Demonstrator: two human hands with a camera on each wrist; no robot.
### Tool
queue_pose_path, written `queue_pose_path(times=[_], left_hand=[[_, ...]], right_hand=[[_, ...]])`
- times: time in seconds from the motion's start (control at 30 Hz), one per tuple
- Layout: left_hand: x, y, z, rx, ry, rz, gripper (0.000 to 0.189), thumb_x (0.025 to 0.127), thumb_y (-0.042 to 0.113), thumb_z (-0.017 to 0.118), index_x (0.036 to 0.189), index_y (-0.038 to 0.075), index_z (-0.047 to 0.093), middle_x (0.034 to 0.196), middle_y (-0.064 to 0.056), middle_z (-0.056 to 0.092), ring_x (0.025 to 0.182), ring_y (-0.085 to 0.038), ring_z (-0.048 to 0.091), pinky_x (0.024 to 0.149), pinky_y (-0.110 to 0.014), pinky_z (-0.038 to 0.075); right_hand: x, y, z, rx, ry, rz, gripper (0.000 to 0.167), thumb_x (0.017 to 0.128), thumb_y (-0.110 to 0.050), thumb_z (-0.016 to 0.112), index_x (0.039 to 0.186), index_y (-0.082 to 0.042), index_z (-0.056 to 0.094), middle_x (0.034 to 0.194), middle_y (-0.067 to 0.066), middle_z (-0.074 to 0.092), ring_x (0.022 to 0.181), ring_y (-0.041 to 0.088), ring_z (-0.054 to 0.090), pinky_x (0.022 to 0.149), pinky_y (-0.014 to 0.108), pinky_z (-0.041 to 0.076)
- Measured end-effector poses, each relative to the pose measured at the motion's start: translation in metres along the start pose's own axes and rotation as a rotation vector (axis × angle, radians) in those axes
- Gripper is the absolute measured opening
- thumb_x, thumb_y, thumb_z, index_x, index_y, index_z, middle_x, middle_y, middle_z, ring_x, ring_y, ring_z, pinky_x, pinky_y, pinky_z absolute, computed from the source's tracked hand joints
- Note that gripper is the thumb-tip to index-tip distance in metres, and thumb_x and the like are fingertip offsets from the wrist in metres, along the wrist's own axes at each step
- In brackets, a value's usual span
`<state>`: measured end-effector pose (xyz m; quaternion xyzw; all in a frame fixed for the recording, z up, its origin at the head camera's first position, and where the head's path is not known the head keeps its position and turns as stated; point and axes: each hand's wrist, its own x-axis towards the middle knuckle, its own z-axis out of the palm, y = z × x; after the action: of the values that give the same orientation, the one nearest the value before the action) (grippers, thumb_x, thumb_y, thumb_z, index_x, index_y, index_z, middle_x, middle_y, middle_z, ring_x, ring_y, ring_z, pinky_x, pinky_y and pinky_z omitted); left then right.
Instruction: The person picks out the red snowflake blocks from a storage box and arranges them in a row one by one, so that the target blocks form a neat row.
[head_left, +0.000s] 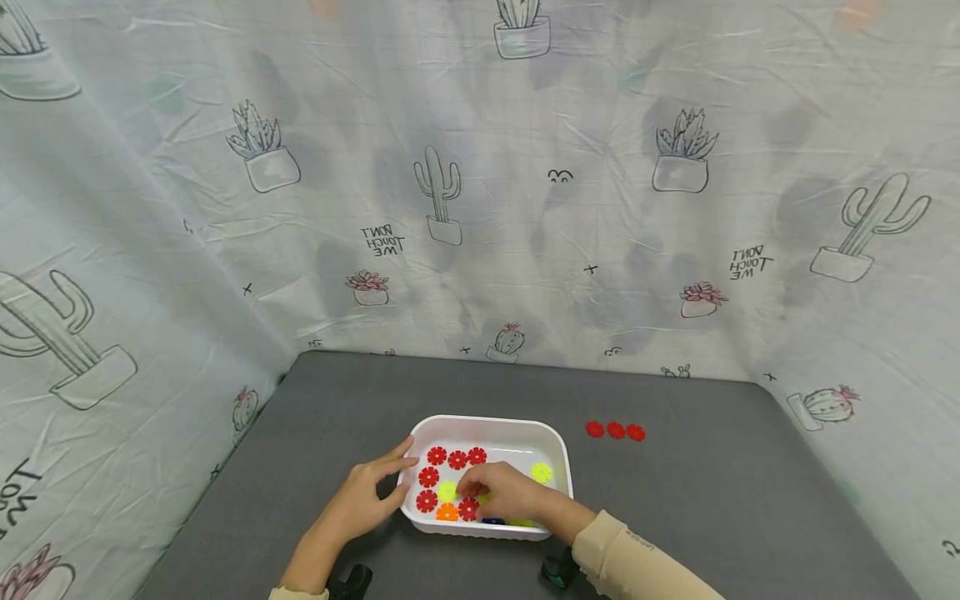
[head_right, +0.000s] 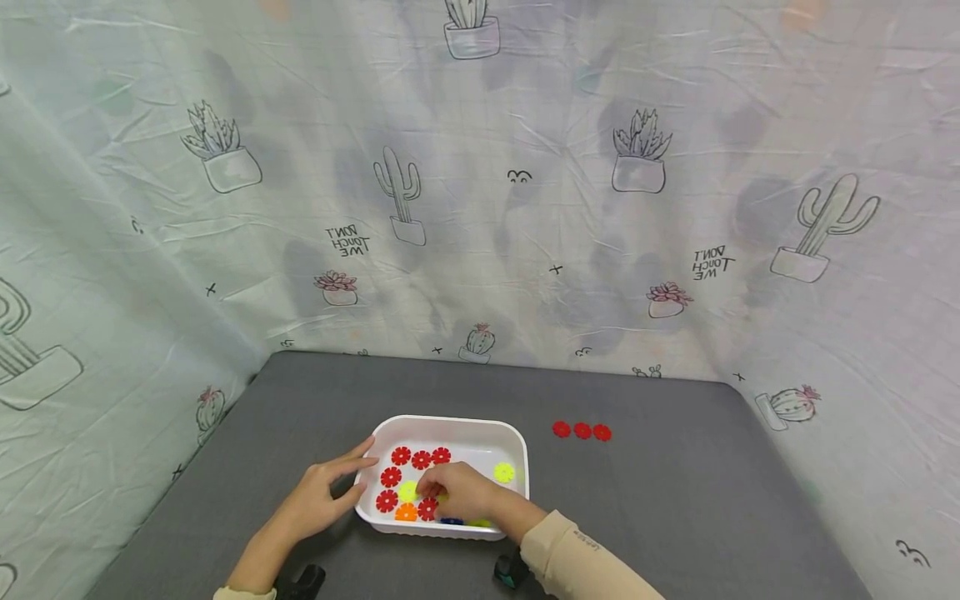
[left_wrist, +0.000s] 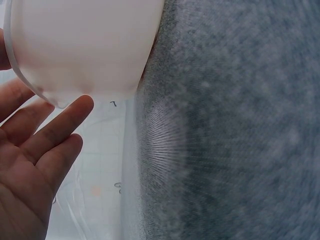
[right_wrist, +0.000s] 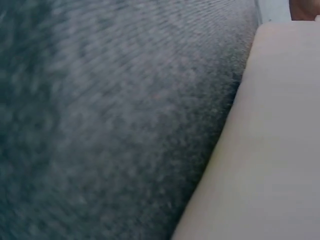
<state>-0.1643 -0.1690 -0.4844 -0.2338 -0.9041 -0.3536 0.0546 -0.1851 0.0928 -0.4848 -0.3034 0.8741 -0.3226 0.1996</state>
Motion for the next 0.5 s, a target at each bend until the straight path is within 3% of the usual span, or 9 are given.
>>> queue_pose_path(times=[0.3,0.5], left_hand=[[0.0005,0.0010,-0.0001,-0.004,0.001,-0.004,0.037,0.082,0.013,0.067,0.119,0.008,0.067,0.141,-0.003,0.050,0.123,-0.025,0.054,0.096,-0.051,0.046],[0.0007,0.0010,0.0003,0.000,0.009,0.006,0.038,0.081,0.012,0.067,0.119,0.008,0.067,0.141,-0.004,0.051,0.122,-0.025,0.055,0.096,-0.050,0.046]], right_hand=[[0.0010,-0.0003,0.0005,-0.148,0.002,-0.113,0.029,0.078,-0.009,0.074,0.106,-0.015,0.068,0.100,-0.009,0.065,0.088,0.000,0.055,0.087,0.018,0.048],[0.0023,-0.0010,0.0007,-0.179,-0.003,-0.120,0.027,0.078,-0.010,0.074,0.104,-0.015,0.068,0.096,-0.010,0.063,0.085,-0.001,0.053,0.084,0.015,0.047]])
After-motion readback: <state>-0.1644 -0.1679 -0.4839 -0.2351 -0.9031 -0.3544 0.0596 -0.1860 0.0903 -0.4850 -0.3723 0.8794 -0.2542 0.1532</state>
